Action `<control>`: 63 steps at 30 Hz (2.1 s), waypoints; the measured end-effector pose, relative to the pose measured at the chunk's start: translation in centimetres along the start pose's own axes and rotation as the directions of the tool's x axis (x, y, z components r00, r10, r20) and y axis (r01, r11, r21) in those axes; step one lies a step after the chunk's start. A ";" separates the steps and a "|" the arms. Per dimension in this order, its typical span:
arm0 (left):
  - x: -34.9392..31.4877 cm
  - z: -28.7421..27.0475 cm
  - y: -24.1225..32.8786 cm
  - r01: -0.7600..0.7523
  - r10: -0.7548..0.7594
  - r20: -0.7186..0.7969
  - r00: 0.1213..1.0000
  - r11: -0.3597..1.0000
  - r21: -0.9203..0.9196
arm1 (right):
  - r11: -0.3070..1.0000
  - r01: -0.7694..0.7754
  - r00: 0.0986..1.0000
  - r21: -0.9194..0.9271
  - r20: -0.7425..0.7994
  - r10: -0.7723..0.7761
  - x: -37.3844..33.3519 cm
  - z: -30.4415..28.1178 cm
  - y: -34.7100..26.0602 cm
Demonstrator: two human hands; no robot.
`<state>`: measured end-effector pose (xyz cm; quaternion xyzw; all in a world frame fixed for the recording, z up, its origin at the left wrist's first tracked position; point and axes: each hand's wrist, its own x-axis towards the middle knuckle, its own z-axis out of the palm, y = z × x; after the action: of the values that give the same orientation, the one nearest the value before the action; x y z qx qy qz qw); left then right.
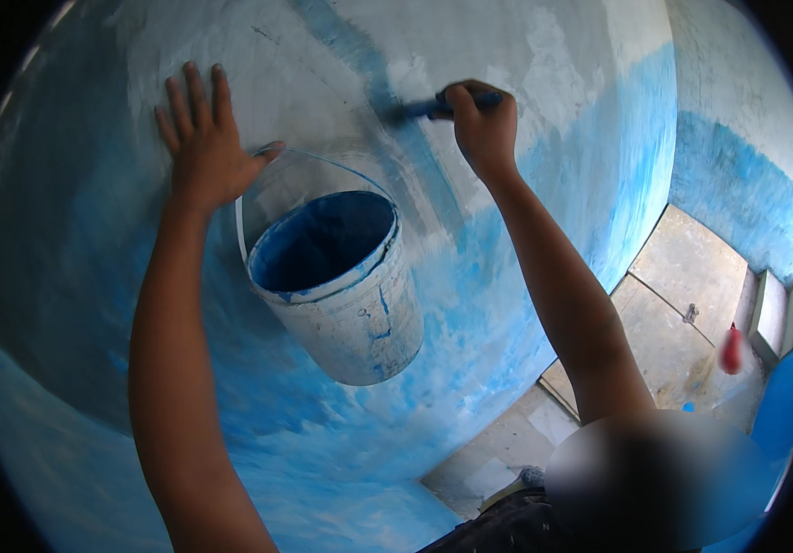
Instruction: The person paints a concrete wall with blue paint using a brush, dipping the brush into a white paint bucket and applying strokes to the surface.
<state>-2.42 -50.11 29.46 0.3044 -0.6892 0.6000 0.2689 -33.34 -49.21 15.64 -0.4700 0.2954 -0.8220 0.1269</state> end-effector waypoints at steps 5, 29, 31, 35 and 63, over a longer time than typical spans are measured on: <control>-0.2 0.1 0.2 0.000 0.000 0.004 1.000 1.000 0.010 | 0.999 0.017 1.000 -0.031 -0.023 -0.018 -4.9 -2.6 4.5; 0.4 0.2 0.5 -0.023 0.024 -0.020 1.000 1.000 0.016 | 0.937 0.306 0.950 0.169 -0.111 -0.291 1.7 4.7 -2.9; -0.2 0.3 -0.5 -0.057 0.058 -0.037 0.998 0.998 0.021 | 0.932 0.311 0.950 0.186 -0.089 -0.299 0.0 5.3 -0.3; -0.2 0.7 -0.3 -0.072 0.073 -0.064 0.995 0.997 0.014 | 0.984 0.166 0.986 0.060 -0.040 -0.163 -10.1 0.5 7.3; 0.0 -0.3 0.2 0.063 -0.064 0.046 0.997 0.998 0.005 | 0.956 0.000 1.000 0.295 0.020 -0.006 -11.9 0.3 8.3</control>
<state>-2.57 -49.78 29.36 0.3404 -0.6843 0.5851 0.2712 -27.40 -50.07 2.43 -0.4548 0.1675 -0.8521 0.1973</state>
